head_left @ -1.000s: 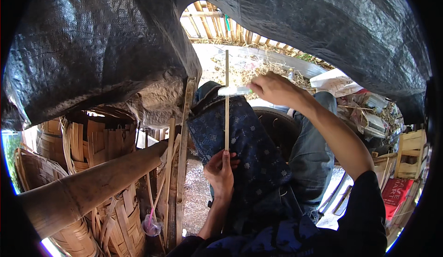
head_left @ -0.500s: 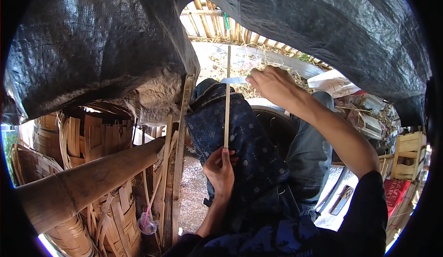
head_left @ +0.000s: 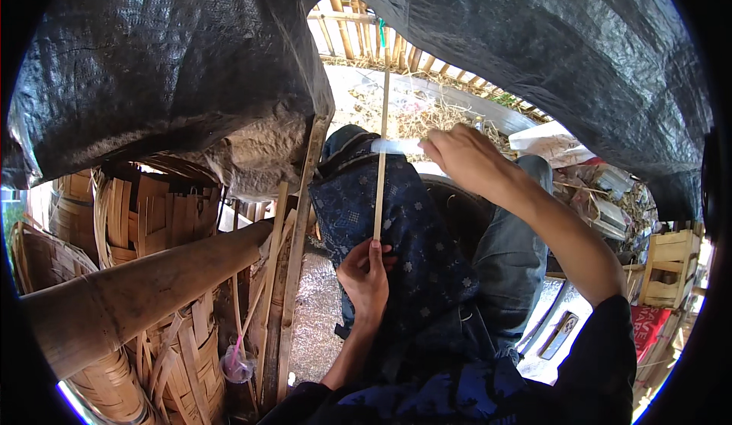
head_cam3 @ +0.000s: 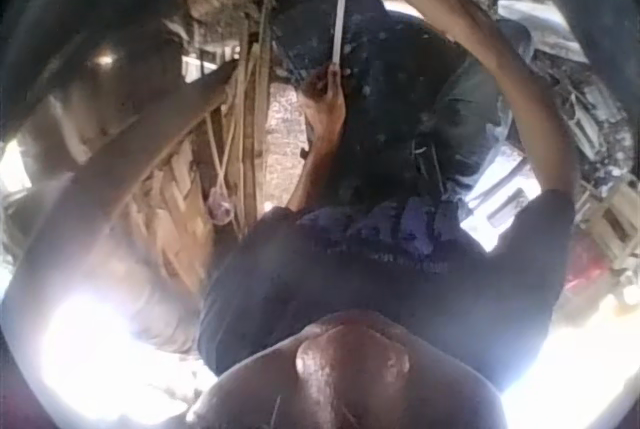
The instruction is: The person scrapes and shapes a thin wooden stick along its length using a knife.
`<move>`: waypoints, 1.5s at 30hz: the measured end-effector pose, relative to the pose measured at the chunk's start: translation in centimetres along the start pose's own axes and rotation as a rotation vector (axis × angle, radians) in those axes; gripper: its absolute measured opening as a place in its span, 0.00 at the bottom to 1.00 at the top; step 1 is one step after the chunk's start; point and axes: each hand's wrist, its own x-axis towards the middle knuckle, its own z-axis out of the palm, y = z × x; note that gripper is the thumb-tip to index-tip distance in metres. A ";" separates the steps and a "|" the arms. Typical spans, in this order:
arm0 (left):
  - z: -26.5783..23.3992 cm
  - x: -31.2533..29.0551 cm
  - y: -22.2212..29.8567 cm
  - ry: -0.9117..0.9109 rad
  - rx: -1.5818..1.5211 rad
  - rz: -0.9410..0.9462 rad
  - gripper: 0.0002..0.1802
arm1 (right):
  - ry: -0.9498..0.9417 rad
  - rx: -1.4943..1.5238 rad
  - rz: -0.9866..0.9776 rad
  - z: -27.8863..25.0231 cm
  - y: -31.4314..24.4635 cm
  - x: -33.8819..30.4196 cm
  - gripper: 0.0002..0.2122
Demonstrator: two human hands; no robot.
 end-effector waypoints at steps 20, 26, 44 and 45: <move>-2.7 1.6 0.0 -0.162 -0.371 -0.333 0.13 | 0.174 -0.091 -0.255 8.6 -1.3 -3.4 0.14; -5.0 2.9 0.9 -0.289 -0.579 -0.581 0.11 | 0.043 0.150 -0.241 7.4 -2.9 -3.6 0.14; -3.8 2.5 0.8 -0.207 -0.564 -0.618 0.13 | 0.014 0.082 -0.096 9.3 -2.7 0.0 0.19; -3.9 2.6 0.9 -0.223 -0.572 -0.616 0.14 | -0.006 0.058 -0.130 9.2 -2.6 0.6 0.19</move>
